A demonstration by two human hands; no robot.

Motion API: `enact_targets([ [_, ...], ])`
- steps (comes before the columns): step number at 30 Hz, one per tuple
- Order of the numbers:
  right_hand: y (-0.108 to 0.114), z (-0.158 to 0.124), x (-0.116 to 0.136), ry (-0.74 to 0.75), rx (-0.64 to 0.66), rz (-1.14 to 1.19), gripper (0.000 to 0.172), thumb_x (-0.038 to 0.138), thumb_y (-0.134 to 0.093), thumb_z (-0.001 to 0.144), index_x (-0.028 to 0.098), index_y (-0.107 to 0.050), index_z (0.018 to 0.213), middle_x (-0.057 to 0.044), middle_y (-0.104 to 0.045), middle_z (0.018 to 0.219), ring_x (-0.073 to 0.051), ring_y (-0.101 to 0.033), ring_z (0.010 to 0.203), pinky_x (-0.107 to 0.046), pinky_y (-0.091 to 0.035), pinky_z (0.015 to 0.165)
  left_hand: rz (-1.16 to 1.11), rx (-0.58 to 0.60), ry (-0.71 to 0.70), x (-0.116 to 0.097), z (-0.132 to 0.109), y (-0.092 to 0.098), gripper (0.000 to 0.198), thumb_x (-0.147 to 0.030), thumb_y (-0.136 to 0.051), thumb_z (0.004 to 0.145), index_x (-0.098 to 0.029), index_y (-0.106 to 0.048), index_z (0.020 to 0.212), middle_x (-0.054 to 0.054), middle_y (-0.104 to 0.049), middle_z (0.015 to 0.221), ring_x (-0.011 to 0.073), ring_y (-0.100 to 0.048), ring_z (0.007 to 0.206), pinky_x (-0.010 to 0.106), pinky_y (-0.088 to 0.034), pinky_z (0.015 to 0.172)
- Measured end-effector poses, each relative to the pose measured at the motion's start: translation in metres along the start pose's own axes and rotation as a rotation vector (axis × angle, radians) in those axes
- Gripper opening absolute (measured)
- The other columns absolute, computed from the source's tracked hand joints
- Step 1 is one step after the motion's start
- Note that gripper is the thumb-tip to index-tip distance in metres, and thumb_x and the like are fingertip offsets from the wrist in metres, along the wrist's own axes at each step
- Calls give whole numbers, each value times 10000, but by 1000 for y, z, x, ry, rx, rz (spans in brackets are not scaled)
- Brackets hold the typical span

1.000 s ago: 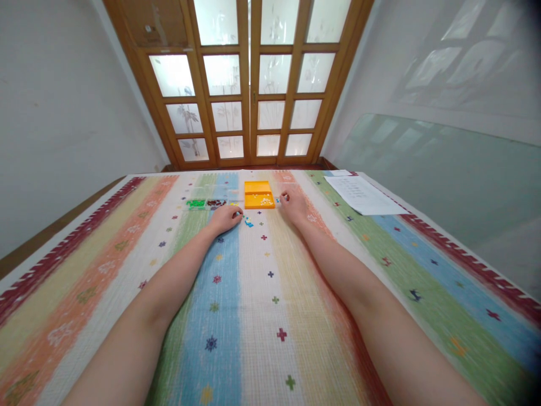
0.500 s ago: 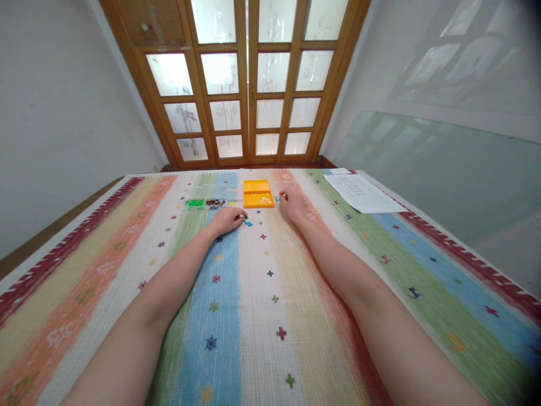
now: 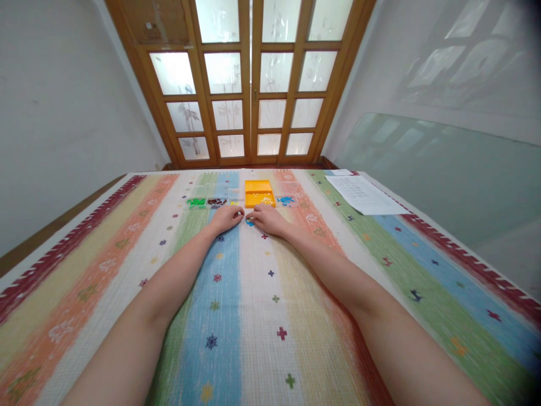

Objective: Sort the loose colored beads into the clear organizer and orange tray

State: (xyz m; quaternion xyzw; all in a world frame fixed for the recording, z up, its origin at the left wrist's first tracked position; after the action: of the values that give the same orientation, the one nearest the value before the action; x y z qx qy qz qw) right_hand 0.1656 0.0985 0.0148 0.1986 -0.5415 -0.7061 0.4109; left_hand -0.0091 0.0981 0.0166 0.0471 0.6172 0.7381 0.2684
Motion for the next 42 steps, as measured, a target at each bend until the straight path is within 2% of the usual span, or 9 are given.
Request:
enact_targets([
  [8, 2, -3, -9, -99, 18, -14, 260, 211, -558, 1015, 227, -786, 1137, -92, -694, 1027, -227, -595, 1005, -317, -390, 879, 6, 5, -10, 1, 1, -1, 265, -298, -555, 927, -223, -784, 1036, 49, -747, 872, 200, -642, 787, 293, -425, 721],
  [18, 1, -3, -14, -102, 10, -3, 212, 202, -587, 989, 213, -782, 1072, -86, -695, 1015, -227, -586, 1001, -313, -386, 866, -6, -3, -23, 1, 1, -1, 259, -291, -560, 930, -212, -783, 1036, 55, -757, 893, 196, -643, 773, 296, -416, 711],
  [27, -2, -4, -16, -79, -39, 23, 170, 207, -602, 982, 196, -768, 1017, -86, -695, 999, -223, -587, 987, -318, -403, 868, -14, -1, -9, 3, 0, -3, 262, -261, -568, 925, -220, -788, 1061, 54, -757, 897, 208, -662, 817, 300, -453, 766],
  [33, 0, -4, -23, -105, -114, 56, 137, 208, -619, 966, 198, -754, 979, -82, -691, 979, -223, -586, 970, -321, -412, 858, 36, -47, 63, 10, 0, -1, 303, -245, -553, 933, -234, -772, 1141, 64, -765, 959, 228, -679, 893, 311, -469, 815],
  [36, 6, -6, -32, -156, -197, 84, 146, 200, -601, 961, 198, -746, 956, -76, -686, 943, -219, -584, 929, -327, -414, 849, 69, -51, 98, 13, 0, -1, 312, -270, -540, 952, -232, -766, 1164, 77, -766, 997, 241, -686, 940, 320, -477, 843],
  [42, 21, -17, -68, -399, -394, 87, 164, 189, -557, 946, 191, -721, 955, -86, -695, 962, -225, -590, 915, -335, -423, 846, 90, -25, 132, 18, 1, -4, 311, -219, -537, 920, -250, -765, 1129, 69, -763, 1021, 246, -683, 973, 322, -481, 849],
])
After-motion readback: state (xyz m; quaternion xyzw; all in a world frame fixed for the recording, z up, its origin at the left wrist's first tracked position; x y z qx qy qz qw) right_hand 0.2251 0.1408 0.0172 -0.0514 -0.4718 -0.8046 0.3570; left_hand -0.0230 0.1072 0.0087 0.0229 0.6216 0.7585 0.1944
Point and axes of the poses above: each hand's wrist, its own z-axis towards the middle knuckle, its own y-axis out of the back of the hand, x = y × z, the point moved 5 cm from there along z, towards the middle knuckle
